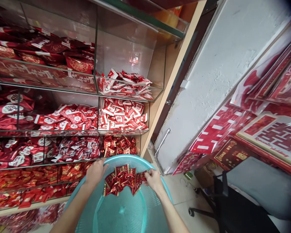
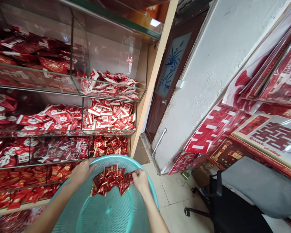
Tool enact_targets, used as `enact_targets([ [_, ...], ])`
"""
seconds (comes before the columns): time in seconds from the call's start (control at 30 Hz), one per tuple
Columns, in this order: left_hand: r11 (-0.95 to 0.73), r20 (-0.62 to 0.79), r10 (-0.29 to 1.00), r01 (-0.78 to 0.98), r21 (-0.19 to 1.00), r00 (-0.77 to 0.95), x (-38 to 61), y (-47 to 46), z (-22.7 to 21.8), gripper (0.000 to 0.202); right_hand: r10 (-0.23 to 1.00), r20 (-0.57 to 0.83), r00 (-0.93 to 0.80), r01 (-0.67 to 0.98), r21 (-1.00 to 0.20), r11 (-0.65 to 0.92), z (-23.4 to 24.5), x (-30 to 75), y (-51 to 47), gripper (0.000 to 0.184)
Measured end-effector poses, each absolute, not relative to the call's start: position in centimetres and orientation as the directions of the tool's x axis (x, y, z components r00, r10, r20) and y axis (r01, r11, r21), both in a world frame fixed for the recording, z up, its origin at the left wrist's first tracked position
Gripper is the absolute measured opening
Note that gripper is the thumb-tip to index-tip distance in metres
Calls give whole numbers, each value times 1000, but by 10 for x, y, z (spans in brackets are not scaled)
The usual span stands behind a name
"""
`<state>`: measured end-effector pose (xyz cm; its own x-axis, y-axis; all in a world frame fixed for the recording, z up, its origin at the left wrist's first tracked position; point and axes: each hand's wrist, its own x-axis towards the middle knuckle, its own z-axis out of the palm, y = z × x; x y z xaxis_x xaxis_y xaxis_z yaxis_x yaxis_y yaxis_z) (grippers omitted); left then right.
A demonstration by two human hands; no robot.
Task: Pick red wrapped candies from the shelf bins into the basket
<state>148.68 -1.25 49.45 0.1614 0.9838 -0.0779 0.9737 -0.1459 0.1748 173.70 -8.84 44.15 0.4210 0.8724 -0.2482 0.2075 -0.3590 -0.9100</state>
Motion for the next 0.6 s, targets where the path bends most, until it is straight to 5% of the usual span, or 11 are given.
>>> enact_targets([
  [0.6, -156, -78, 982, 972, 176, 172, 1486, -10, 493, 35, 853, -321, 412, -119, -947, -299, 429, 1733, -84, 23],
])
